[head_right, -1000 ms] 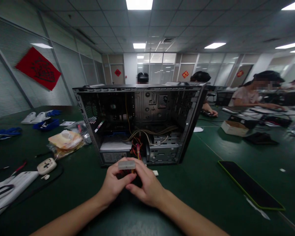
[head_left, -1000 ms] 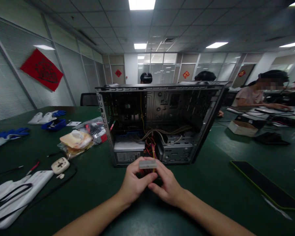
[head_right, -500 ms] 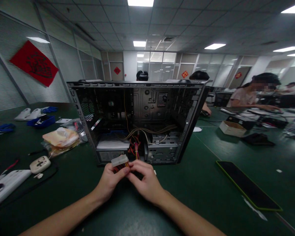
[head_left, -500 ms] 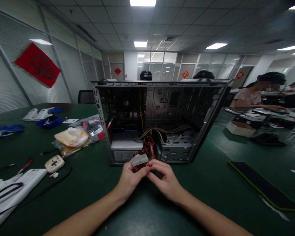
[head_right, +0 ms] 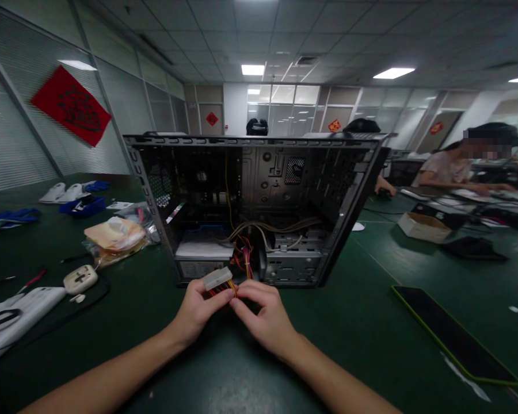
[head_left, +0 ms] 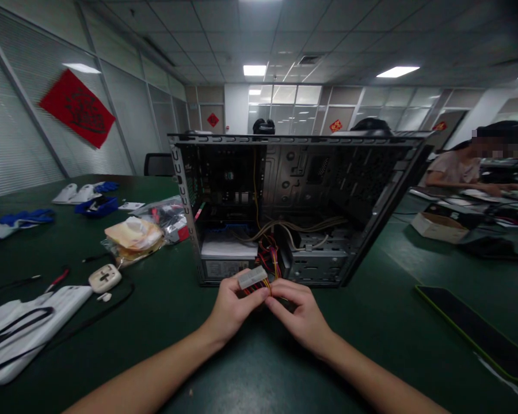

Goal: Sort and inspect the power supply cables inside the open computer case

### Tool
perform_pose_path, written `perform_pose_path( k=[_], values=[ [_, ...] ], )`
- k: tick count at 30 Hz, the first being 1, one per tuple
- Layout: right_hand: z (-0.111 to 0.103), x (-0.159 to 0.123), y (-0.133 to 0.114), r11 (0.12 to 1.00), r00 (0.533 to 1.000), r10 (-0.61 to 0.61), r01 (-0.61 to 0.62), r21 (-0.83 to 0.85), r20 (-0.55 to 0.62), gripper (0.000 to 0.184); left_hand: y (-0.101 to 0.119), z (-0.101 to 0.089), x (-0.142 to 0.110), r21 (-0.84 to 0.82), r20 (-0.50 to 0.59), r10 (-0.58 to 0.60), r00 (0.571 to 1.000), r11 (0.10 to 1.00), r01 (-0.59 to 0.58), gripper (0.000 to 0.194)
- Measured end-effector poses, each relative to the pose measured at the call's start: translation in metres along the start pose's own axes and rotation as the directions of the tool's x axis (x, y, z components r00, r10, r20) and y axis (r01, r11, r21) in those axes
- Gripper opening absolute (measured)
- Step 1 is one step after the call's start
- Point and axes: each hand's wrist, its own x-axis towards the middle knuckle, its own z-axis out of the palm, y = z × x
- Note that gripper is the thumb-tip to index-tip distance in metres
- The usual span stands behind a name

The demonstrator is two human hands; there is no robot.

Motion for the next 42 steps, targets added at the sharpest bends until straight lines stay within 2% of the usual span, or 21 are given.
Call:
perform_pose_path(
  k=[3, 6, 9, 15, 22, 29, 35, 42],
  values=[
    [0.000, 0.001, -0.004, 1.000, 1.000, 0.005, -0.004, -0.016, 0.019, 0.021, -0.001, 0.001, 0.000, -0.086, -0.021, -0.074, 0.997, 0.994, 0.072, 0.022],
    [-0.002, 0.002, -0.008, 0.999, 0.999, 0.039, -0.039, 0.021, 0.001, 0.028, -0.005, 0.003, -0.001, -0.220, 0.017, -0.161, 0.987, 0.962, 0.161, 0.024],
    [-0.002, 0.002, -0.008, 0.996, 0.997, 0.071, -0.070, 0.051, -0.017, 0.037, -0.010, 0.006, -0.002, -0.287, 0.020, -0.192, 0.981, 0.939, 0.190, 0.029],
    [0.001, 0.001, 0.001, 0.992, 0.994, 0.110, -0.109, 0.064, -0.012, 0.021, -0.013, 0.005, -0.002, -0.246, 0.001, -0.160, 0.987, 0.957, 0.156, 0.037],
    [0.000, 0.003, -0.001, 0.992, 0.994, 0.102, -0.099, 0.081, -0.036, 0.019, -0.012, 0.003, -0.002, -0.199, -0.046, -0.084, 0.995, 0.977, 0.073, 0.029],
    [-0.001, 0.004, 0.007, 0.997, 0.997, 0.064, -0.062, 0.037, -0.036, 0.019, -0.006, 0.008, -0.002, -0.222, -0.114, -0.110, 0.987, 0.972, 0.082, 0.031],
    [0.002, 0.002, 0.011, 0.998, 0.995, 0.053, -0.056, -0.025, -0.087, 0.015, -0.010, 0.009, -0.004, -0.205, -0.098, -0.134, 0.986, 0.972, 0.112, 0.036],
    [0.002, 0.002, 0.010, 0.994, 0.992, 0.011, -0.025, -0.106, -0.126, 0.013, -0.003, 0.012, -0.005, -0.171, -0.067, -0.122, 0.990, 0.979, 0.109, 0.036]
  ],
)
